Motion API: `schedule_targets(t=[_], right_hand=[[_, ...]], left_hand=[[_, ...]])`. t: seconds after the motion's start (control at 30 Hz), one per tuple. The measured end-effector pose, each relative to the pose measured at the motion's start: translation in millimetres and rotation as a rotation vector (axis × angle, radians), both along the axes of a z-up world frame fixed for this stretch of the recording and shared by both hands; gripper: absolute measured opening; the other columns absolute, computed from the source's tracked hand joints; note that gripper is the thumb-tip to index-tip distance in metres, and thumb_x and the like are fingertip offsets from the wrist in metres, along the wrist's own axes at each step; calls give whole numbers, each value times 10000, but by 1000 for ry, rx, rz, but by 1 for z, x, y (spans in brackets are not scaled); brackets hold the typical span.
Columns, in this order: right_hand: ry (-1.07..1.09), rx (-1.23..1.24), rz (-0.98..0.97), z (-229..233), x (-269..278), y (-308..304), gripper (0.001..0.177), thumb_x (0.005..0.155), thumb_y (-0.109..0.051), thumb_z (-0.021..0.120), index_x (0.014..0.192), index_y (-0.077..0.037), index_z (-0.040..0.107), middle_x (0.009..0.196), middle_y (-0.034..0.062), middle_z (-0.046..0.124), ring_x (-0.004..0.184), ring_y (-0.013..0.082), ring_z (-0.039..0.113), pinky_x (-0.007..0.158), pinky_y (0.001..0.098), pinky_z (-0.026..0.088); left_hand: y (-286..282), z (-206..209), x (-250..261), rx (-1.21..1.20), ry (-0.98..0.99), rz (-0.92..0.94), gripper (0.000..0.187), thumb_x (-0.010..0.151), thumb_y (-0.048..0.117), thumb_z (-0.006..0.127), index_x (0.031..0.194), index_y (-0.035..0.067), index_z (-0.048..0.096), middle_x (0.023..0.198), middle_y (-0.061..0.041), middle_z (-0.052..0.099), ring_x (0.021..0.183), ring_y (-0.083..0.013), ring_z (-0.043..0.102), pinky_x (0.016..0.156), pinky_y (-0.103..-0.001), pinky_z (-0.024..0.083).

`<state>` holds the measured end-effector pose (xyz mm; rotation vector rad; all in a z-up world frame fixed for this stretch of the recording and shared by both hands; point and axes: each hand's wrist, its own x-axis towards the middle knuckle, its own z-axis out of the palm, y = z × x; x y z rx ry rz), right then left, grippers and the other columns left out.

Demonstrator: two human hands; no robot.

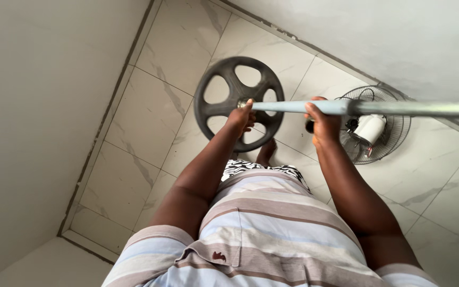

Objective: The person assembles a ceiling fan by attaching a brass hub to the central hub of a fan blade, then securing the blade to a metal pole using a screwdriver. The person tightens the screw to fasten the blade to the pole.

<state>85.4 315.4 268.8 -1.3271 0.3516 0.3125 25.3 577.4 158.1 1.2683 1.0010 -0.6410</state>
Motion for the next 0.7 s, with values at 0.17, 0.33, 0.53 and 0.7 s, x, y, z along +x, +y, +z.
schedule_targets(t=[0.17, 0.33, 0.53, 0.7], right_hand=[[104, 125, -32, 38, -10, -13, 381, 865, -182, 776, 1197, -52, 639, 1110, 119, 678, 767, 193, 671, 558, 338, 543], [78, 317, 10, 49, -19, -31, 444, 866, -250, 811, 1230, -89, 614, 1212, 143, 675, 845, 249, 690, 599, 370, 563], [32, 425, 71, 43, -21, -68, 462, 840, -353, 885, 1191, -159, 656, 1237, 106, 678, 925, 260, 682, 650, 382, 558], [16, 459, 43, 19, -22, -89, 506, 804, -440, 903, 1179, -189, 673, 1251, 89, 683, 932, 246, 662, 662, 371, 516]], left_hand=[[0, -17, -6, -182, 65, 234, 895, 952, 739, 396, 1442, -9, 415, 1203, -238, 663, 1087, -426, 664, 916, -546, 552], [5, -11, 9, -282, -62, 620, 922, 917, 674, 536, 1423, -83, 391, 1174, -265, 655, 1148, -441, 670, 971, -562, 558], [11, 8, 30, -254, -8, 829, 783, 972, 483, 726, 1366, -81, 354, 1165, -269, 541, 1152, -433, 635, 980, -533, 583], [2, 14, 41, -229, -54, 843, 491, 891, 332, 754, 1207, -4, 587, 1097, -153, 623, 966, -298, 657, 860, -450, 630]])
